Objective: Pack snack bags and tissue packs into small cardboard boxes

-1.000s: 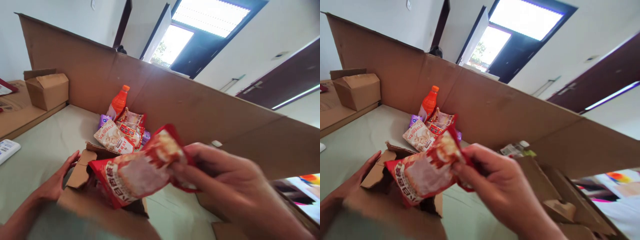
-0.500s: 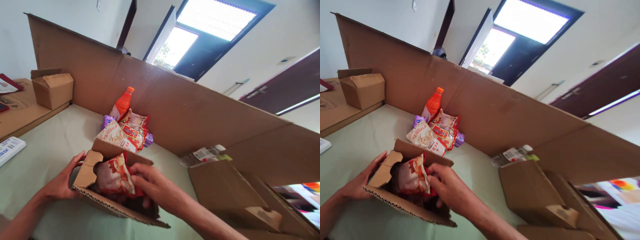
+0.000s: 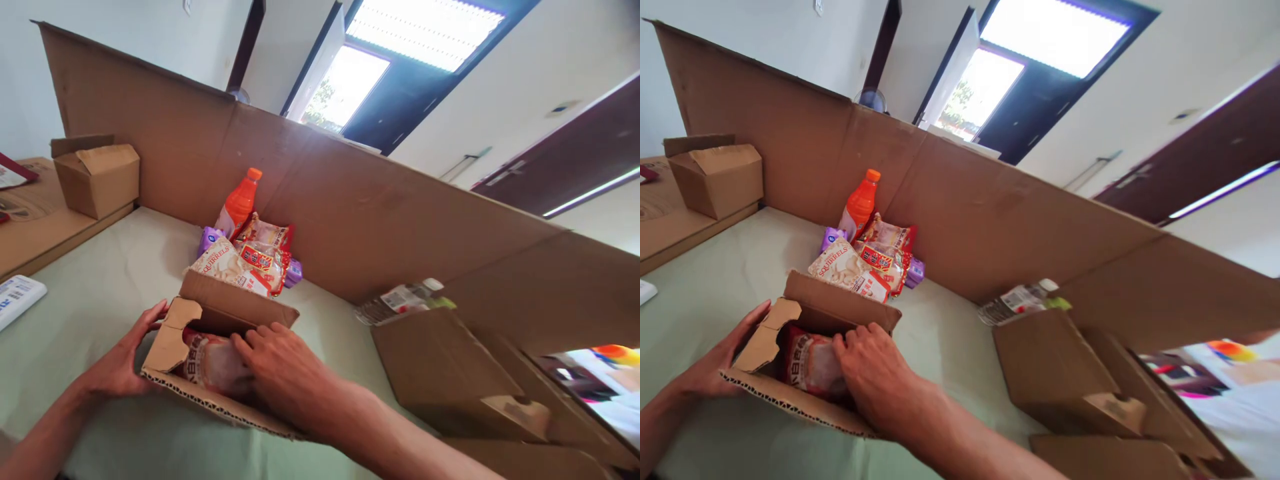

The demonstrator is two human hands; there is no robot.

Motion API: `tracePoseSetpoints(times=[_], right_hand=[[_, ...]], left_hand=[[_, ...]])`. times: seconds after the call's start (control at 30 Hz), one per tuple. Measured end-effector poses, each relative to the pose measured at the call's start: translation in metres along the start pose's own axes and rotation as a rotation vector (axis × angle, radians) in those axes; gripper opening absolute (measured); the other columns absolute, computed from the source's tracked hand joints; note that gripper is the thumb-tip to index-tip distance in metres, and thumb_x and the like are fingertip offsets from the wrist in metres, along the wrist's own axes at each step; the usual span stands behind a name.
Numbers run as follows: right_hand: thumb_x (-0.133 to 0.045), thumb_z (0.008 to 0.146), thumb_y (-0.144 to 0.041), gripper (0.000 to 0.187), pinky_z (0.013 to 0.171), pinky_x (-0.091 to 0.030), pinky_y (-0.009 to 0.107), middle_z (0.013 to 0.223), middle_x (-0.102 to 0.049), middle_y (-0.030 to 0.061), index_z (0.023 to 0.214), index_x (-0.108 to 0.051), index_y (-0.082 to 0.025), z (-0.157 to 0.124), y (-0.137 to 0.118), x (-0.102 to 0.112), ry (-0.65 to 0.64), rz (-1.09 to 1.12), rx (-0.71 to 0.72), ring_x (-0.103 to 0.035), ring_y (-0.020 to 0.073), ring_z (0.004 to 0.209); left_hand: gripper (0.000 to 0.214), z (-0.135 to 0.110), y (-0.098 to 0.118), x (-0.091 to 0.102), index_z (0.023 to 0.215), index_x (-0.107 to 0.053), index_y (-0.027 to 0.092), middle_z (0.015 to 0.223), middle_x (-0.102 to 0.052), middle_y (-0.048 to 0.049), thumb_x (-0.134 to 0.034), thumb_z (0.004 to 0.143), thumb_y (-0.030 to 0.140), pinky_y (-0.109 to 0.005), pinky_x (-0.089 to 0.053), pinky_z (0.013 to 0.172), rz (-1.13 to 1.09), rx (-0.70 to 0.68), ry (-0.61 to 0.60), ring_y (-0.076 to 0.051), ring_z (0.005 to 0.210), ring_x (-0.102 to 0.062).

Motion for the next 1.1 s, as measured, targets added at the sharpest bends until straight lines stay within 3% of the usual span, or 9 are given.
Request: tracePoseSetpoints(times=[0.17,0.33,0.43,0.57,0.7,0.8,0.87,1.0,1.1], right_hand=[[-0.052,0.085,-0.002,0.037,0.063,-0.047,0.034,0.098,-0.076,0.0177,0.119,-0.065,-0.007,0.008,-0.004,-0.023,-0.342,0.06,0.073,-0.074,0.0285,0.085],[-0.062,0.078,-0.005,0.059,0.062,-0.047,0.03,0.103,-0.077,0.0175,0.136,-0.057,-0.01,0.015,-0.004,-0.025,-0.43,0.216,0.156,-0.074,0.0281,0.089],[-0.062,0.077,-0.004,0.056,0.062,-0.05,0.03,0.1,-0.078,0.0156,0.133,-0.06,-0.011,0.018,-0.004,-0.023,-0.435,0.237,0.149,-0.075,0.0268,0.087],[-0.057,0.086,-0.006,0.038,0.079,-0.056,0.036,0.111,-0.075,0.0142,0.12,-0.068,-0.015,-0.002,0.012,0.015,-0.103,0.242,0.049,-0.073,0.0272,0.095],[-0.05,0.102,-0.033,0.03,0.094,-0.056,0.039,0.117,-0.075,0.0112,0.121,-0.069,-0.021,-0.076,0.055,0.049,0.368,0.412,-0.154,-0.071,0.0253,0.107],[-0.057,0.093,-0.064,0.063,0.095,-0.058,0.041,0.131,-0.069,0.0128,0.142,-0.057,-0.024,-0.112,0.059,0.022,0.407,0.571,-0.142,-0.067,0.0284,0.118],[-0.062,0.087,-0.069,0.08,0.101,-0.055,0.045,0.139,-0.063,0.0141,0.152,-0.046,-0.024,-0.114,0.045,-0.008,0.369,0.67,-0.098,-0.063,0.0302,0.124],[-0.06,0.096,-0.044,0.066,0.113,-0.042,0.056,0.138,-0.064,0.0128,0.155,-0.037,-0.027,-0.096,0.022,-0.045,0.423,0.743,-0.088,-0.061,0.0287,0.126],[-0.061,0.095,-0.042,0.066,0.111,-0.045,0.054,0.148,-0.056,0.0132,0.155,-0.036,-0.027,-0.089,0.029,-0.042,0.485,0.734,-0.119,-0.055,0.0291,0.134]], left_hand=[[0.11,-0.001,0.0,0.001,0.159,-0.013,0.04,0.165,-0.025,-0.0124,-0.082,0.074,0.05,-0.062,-0.04,0.114,0.027,-0.006,0.011,-0.043,0.144,-0.039],[0.108,-0.001,0.002,0.002,0.16,-0.016,0.037,0.162,-0.03,-0.0138,-0.081,0.075,0.049,-0.062,-0.042,0.112,0.037,-0.009,0.017,-0.044,0.141,-0.043],[0.109,0.001,0.001,0.003,0.16,-0.015,0.037,0.163,-0.03,-0.013,-0.081,0.075,0.052,-0.06,-0.044,0.112,0.056,0.004,0.032,-0.043,0.141,-0.043],[0.099,0.001,0.008,0.007,0.158,-0.018,0.041,0.162,-0.031,-0.0104,-0.076,0.08,0.058,-0.057,-0.046,0.112,0.117,-0.049,0.04,-0.041,0.141,-0.045],[0.094,-0.013,0.03,0.013,0.159,-0.02,0.038,0.165,-0.028,-0.012,-0.069,0.083,0.063,-0.065,-0.037,0.115,0.32,-0.112,0.13,-0.043,0.146,-0.037],[0.088,-0.024,0.057,0.011,0.159,-0.024,0.034,0.164,-0.032,-0.012,-0.067,0.087,0.058,-0.063,-0.036,0.117,0.442,-0.18,0.232,-0.04,0.148,-0.035],[0.076,-0.024,0.074,0.006,0.156,-0.032,0.034,0.153,-0.049,-0.0096,-0.065,0.09,0.052,-0.058,-0.039,0.117,0.501,-0.214,0.283,-0.035,0.143,-0.044],[0.067,-0.013,0.089,0.001,0.154,-0.034,0.035,0.11,-0.075,-0.0024,-0.062,0.094,0.047,-0.047,-0.056,0.103,0.605,-0.197,0.348,-0.027,0.115,-0.069],[0.076,-0.007,0.087,0.007,0.157,-0.028,0.032,0.114,-0.074,-0.0051,-0.062,0.092,0.052,-0.046,-0.061,0.092,0.665,-0.129,0.406,-0.029,0.108,-0.072]])
Point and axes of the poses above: each hand's wrist, its own z-axis towards the middle knuckle, its own x-axis out of the back of the hand, y = z × x, the point moved 9 cm from there along z, towards the middle knuckle
